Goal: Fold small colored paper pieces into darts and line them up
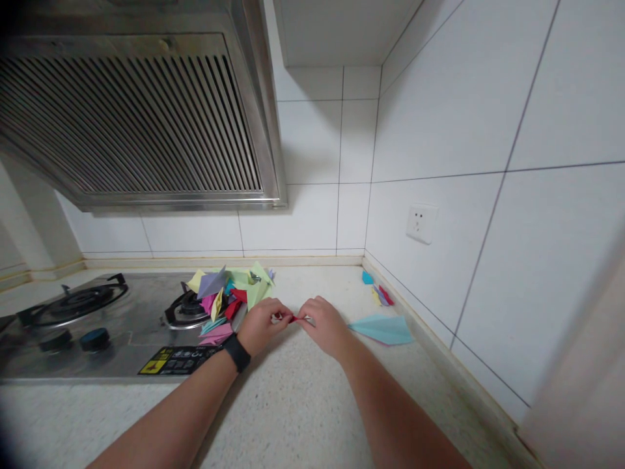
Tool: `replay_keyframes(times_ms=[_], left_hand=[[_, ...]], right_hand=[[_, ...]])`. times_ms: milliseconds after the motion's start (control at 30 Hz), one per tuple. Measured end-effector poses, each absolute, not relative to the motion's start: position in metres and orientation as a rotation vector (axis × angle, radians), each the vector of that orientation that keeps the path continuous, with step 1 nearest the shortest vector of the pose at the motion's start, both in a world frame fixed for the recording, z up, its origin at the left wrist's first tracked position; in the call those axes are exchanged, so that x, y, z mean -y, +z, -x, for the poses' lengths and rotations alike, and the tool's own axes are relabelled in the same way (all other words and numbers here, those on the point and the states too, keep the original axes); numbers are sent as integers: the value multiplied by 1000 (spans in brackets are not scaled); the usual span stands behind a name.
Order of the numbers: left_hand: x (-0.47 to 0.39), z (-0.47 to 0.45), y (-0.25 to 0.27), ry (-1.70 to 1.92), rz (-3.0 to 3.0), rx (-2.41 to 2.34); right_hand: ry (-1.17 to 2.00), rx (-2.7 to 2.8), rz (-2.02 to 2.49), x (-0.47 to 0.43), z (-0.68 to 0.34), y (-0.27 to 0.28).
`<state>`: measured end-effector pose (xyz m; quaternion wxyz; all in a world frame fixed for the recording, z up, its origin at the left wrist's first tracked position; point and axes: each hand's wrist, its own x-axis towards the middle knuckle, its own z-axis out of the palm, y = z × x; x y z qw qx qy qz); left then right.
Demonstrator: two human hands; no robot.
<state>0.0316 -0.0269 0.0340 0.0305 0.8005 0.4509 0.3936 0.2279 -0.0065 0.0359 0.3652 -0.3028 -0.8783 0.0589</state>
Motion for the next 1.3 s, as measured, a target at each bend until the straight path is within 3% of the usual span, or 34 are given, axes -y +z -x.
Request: replay_keyframes(times_ms=[1300], left_hand=[[29, -27, 38, 1185, -2630, -1214]], right_hand=[[183, 2173, 813, 4, -228, 35]])
